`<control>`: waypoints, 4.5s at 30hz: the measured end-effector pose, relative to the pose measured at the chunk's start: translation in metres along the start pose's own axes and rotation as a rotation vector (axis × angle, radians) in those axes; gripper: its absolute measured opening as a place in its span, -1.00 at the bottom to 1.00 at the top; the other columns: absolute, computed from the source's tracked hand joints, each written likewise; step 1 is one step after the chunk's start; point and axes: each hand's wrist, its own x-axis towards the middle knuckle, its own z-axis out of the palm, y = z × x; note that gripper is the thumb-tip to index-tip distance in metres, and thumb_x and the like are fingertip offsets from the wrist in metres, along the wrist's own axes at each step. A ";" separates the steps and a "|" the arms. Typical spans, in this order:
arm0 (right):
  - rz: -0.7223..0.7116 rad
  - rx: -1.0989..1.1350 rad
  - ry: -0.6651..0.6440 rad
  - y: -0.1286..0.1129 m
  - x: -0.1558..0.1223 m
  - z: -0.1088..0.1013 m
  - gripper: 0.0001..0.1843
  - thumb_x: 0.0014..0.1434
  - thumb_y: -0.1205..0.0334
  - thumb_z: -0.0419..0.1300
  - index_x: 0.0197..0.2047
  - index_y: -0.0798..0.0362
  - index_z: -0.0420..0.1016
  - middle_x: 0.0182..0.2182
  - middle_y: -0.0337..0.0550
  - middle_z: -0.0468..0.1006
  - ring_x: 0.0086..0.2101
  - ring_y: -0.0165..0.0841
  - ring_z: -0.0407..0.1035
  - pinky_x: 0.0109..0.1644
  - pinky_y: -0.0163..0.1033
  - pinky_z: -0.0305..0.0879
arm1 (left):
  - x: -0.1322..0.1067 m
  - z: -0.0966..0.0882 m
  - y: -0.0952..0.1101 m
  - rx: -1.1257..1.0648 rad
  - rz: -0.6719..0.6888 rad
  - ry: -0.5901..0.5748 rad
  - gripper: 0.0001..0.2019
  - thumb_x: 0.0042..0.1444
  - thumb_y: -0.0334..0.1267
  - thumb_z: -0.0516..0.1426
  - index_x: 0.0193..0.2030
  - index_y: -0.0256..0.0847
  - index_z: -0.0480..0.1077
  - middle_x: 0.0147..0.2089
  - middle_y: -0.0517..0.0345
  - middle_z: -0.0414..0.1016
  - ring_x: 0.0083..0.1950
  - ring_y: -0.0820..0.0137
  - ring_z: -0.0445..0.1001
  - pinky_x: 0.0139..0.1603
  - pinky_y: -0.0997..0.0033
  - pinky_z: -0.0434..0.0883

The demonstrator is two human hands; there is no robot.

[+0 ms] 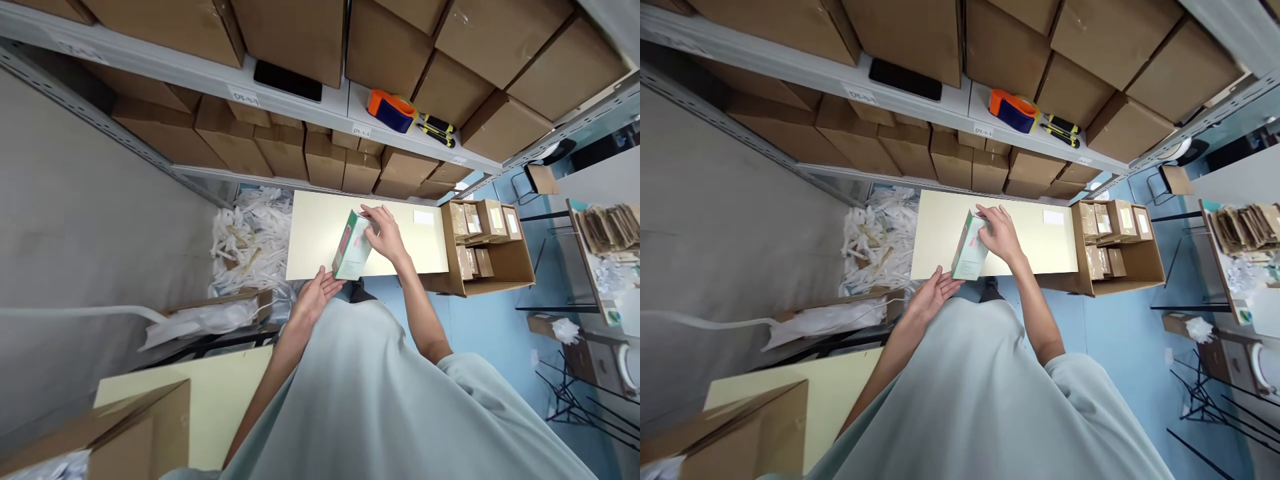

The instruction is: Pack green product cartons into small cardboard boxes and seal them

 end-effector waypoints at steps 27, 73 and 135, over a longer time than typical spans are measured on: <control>0.276 0.286 0.216 0.146 0.079 -0.058 -0.43 0.33 -0.47 0.47 -0.12 -0.10 0.64 -0.05 -0.17 0.74 0.05 -0.11 0.61 0.75 0.41 0.00 | 0.032 0.170 -0.010 0.040 0.205 0.069 -0.71 0.33 -0.10 0.46 -0.07 -0.13 0.48 0.03 -0.13 0.83 0.20 0.07 0.83 0.41 0.04 0.61; 0.470 1.143 0.323 0.138 0.030 -0.067 -0.44 0.27 -0.40 0.38 0.04 -0.13 0.55 0.12 -0.08 0.73 0.30 0.00 0.56 0.47 0.21 0.55 | 0.029 0.172 -0.038 0.084 0.098 -0.364 -0.24 -0.04 -0.16 0.66 0.29 0.01 0.53 0.11 0.11 0.76 0.00 0.25 0.76 0.10 0.25 0.73; 0.324 0.708 0.034 0.109 0.003 -0.061 0.00 0.31 -0.60 0.42 0.60 -0.26 0.42 0.53 0.05 0.51 0.35 0.01 0.58 0.43 0.17 0.66 | 0.025 0.152 -0.034 0.368 0.667 -0.013 -0.36 -0.09 0.09 0.64 -0.14 -0.08 0.36 0.14 0.00 0.62 0.19 0.16 0.69 0.13 0.20 0.70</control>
